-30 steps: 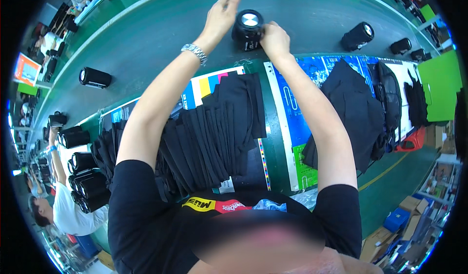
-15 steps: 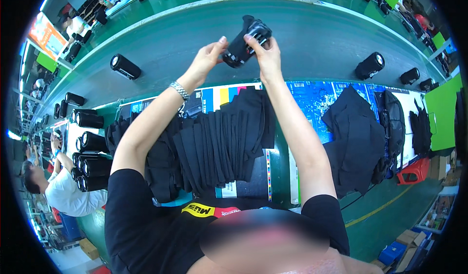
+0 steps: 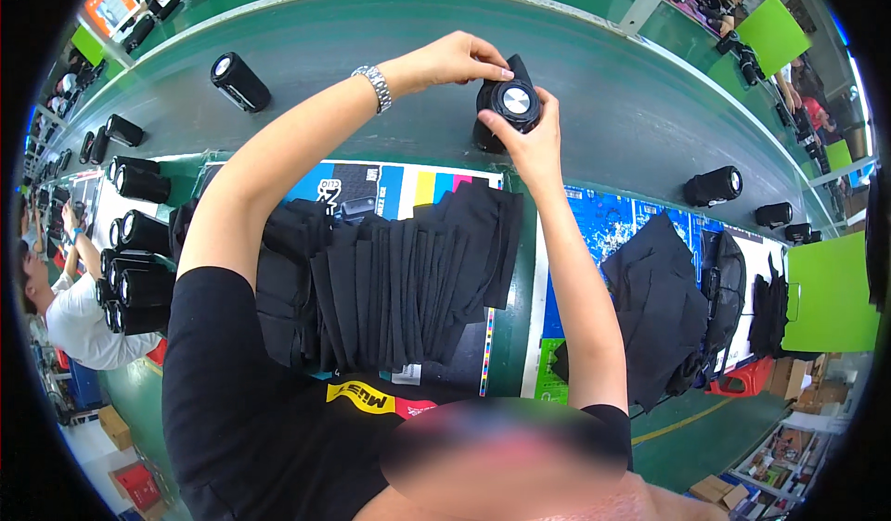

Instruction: The person places black fabric components onto a series of cylindrical electronic housings by hand, fitting the fabric over the top and sides of each unit on the assembly line.

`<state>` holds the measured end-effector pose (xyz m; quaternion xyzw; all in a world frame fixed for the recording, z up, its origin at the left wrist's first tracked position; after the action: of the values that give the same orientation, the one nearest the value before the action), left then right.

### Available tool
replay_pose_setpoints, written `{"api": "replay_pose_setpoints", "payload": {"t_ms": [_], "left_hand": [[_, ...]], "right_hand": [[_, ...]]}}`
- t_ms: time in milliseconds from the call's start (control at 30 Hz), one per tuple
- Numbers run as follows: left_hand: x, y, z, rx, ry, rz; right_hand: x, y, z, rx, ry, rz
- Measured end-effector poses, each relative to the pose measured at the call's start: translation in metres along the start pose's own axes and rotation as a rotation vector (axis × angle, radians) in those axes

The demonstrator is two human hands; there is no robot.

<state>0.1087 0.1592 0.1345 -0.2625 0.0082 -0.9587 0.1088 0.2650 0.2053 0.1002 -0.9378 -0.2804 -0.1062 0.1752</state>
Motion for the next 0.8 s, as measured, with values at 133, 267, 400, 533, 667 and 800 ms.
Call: {"api": "replay_pose_setpoints", "payload": {"t_ms": [133, 267, 400, 533, 667, 800], "left_hand": [[0.006, -0.011, 0.019, -0.359, -0.177, 0.091], [-0.009, 0.002, 0.068, -0.485, -0.307, 0.153], [-0.015, 0.010, 0.073, -0.532, -0.282, 0.115], [-0.009, 0.017, 0.053, -0.487, -0.282, 0.160], [-0.015, 0.019, 0.051, -0.369, 0.040, 0.252], [-0.034, -0.010, -0.012, 0.000, 0.804, 0.446]], "right_hand": [[-0.001, -0.011, -0.006, -0.001, 0.108, 0.014], [0.009, -0.025, 0.014, -0.025, 0.068, 0.031], [0.005, -0.039, 0.028, -0.138, 0.042, -0.005], [0.000, -0.041, 0.029, -0.061, 0.010, -0.173], [0.039, -0.039, 0.061, -0.192, -0.494, -0.382], [0.040, -0.067, 0.077, -0.368, -0.691, -0.034]]}}
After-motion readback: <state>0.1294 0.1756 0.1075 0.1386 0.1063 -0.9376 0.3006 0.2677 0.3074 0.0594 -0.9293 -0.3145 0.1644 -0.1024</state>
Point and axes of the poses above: each hand's wrist, its own y-axis away from the middle knuckle, its own x-axis out of the back of the hand, z = x × y, the point moved 7 cm from there along -y, towards the middle knuckle, and after that the axes turned 3 degrees about -x, right-handed, at the moved point
